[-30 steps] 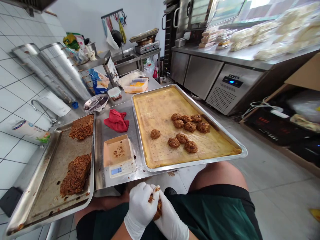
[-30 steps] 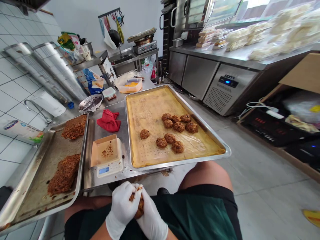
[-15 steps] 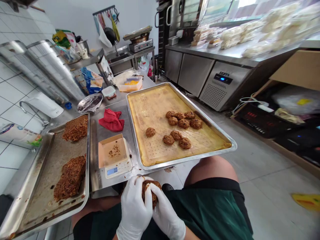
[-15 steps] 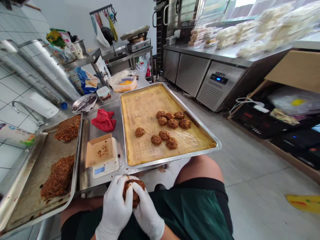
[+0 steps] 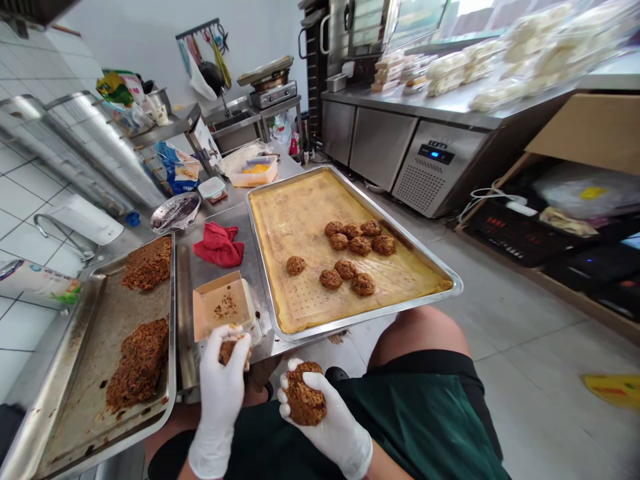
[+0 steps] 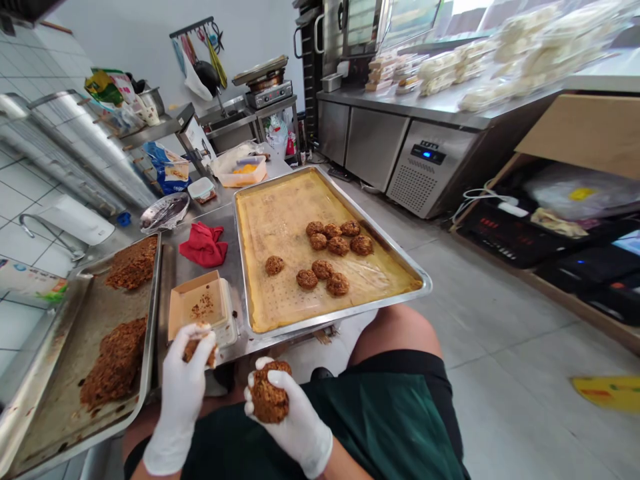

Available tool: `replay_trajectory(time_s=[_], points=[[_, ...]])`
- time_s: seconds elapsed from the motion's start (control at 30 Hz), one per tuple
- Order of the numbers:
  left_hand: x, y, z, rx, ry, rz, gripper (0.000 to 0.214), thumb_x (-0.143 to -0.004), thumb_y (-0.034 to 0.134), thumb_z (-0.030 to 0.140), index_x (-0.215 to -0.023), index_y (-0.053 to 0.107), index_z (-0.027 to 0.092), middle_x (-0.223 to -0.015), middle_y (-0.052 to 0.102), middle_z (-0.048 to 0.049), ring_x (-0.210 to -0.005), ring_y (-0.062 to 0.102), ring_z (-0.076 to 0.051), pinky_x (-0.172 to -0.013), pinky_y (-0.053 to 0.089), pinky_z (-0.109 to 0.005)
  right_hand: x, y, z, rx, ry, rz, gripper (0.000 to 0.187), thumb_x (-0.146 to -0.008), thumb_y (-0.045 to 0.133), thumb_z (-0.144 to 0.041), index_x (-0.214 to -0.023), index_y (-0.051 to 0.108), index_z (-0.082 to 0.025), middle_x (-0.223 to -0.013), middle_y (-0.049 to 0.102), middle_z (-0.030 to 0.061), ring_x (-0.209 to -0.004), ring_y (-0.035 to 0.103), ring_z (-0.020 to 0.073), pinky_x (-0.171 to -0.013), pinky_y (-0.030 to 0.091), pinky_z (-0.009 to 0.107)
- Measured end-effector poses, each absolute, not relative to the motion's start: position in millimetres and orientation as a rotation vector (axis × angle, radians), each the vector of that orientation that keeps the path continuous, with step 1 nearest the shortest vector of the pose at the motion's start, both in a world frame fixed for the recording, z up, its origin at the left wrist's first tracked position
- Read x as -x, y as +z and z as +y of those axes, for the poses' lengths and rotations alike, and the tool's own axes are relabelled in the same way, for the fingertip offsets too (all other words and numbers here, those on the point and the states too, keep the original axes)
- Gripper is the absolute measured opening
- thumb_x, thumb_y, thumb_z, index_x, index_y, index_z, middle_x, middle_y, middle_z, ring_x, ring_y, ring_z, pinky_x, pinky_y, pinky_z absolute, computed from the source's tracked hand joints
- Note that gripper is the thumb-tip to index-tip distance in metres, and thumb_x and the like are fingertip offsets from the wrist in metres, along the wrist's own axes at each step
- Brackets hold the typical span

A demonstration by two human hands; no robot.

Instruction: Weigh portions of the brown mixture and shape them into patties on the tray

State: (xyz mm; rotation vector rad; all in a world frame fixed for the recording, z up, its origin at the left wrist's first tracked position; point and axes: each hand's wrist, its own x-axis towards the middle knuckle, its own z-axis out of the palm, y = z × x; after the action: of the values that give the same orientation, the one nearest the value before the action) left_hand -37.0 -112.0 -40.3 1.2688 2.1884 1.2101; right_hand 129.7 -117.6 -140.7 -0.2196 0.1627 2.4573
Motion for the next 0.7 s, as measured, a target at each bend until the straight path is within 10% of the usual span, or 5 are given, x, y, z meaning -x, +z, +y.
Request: replay_trajectory(time_s=[0.17,0.33,0.7], points=[[95.6,-10.3,-70.3,-1.966,0.848,2.349,0.012,-0.090,0.057,0.031,-0.096,0.060,0.021,-0.110,0.056,-0.0087,-0.112,0.060,-0.026,-0.105,0.045,-0.043,-125.9,-146.2,-120.3,0.239,2.519,0.136,0.022,-0.086,0.061,-0.027,-0.106,0.069,-0.021,-0.095,0.073,0.0076,-0.085,0.068,0.0224,-0.076,0.047,0.034],[132.3,1.6,-40.1,-2.179,0.448,2.351,0.021,-0.091,0.054,0.025,-0.110,0.061,0.020,-0.132,0.054,-0.0124,-0.124,0.058,-0.028,-0.106,0.047,-0.041,-123.8,-154.4,-121.2,0.321,2.521,0.220,0.023,-0.090,0.059,-0.029,-0.107,0.071,-0.021,-0.097,0.075,0.0074,-0.087,0.069,0.0222,-0.078,0.048,0.034],[58.4,3.0,-134.5,-1.953,0.805,2.270,0.016,-0.096,0.053,0.029,-0.101,0.067,0.024,-0.109,0.072,-0.0047,-0.103,0.068,-0.020,-0.090,0.055,-0.031,-132.3,-148.8,-114.2,0.232,2.476,0.152,0.032,-0.092,0.060,-0.038,-0.119,0.070,-0.025,-0.119,0.075,0.0094,-0.108,0.068,0.0272,-0.100,0.044,0.047]])
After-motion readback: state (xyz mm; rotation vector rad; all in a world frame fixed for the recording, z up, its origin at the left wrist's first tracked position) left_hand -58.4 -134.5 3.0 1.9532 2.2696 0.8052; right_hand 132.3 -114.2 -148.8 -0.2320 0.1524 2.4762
